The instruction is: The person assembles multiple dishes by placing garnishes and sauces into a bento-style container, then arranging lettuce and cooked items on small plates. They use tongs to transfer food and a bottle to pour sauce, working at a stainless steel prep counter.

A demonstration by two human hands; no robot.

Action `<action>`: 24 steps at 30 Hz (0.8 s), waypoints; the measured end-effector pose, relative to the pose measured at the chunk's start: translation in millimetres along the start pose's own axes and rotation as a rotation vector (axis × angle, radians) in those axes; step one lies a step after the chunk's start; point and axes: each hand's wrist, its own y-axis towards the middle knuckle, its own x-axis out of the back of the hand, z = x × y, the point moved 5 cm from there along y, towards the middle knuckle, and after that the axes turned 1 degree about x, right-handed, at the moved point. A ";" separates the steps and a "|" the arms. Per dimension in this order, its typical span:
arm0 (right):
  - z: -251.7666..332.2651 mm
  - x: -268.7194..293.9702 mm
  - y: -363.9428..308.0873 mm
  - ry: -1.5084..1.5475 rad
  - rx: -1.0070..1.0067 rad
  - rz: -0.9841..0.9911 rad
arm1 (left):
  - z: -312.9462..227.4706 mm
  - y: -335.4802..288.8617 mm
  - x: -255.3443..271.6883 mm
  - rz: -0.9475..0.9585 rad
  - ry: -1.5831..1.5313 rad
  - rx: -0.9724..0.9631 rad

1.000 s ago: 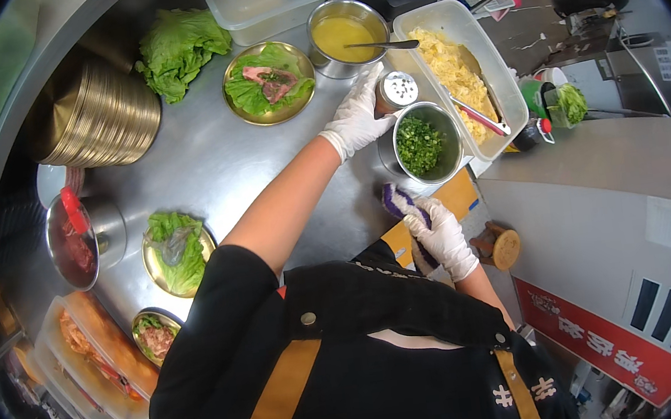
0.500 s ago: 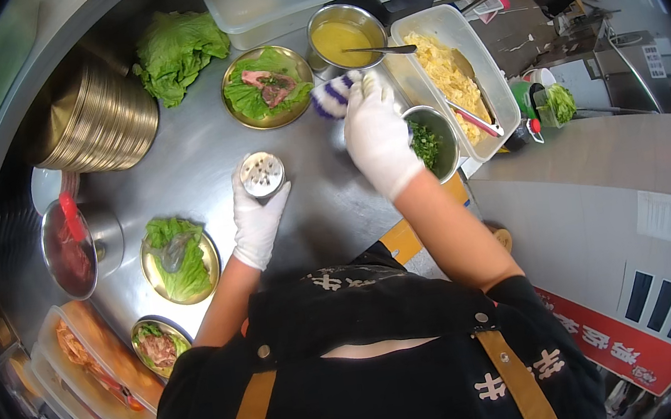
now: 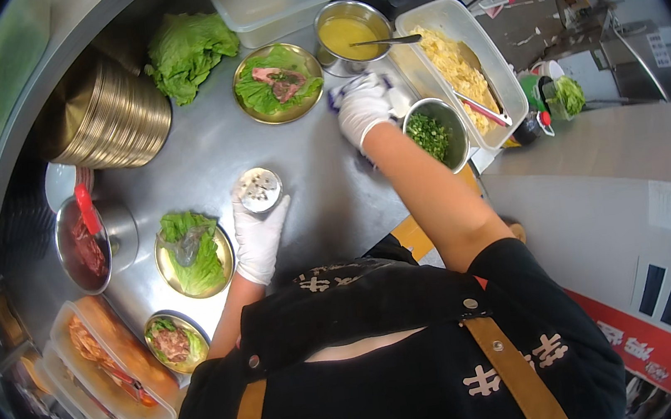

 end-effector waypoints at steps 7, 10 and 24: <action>-58.7 -25.3 -194.5 0.206 0.944 -0.243 | -37.0 51.4 -74.8 0.220 0.048 -0.180; -169.8 -39.7 -235.4 0.333 0.906 0.249 | -21.2 75.5 -138.4 0.353 0.161 -0.190; -248.8 -63.0 -210.2 0.680 0.173 0.008 | -25.4 114.4 -88.8 -0.088 0.800 -0.554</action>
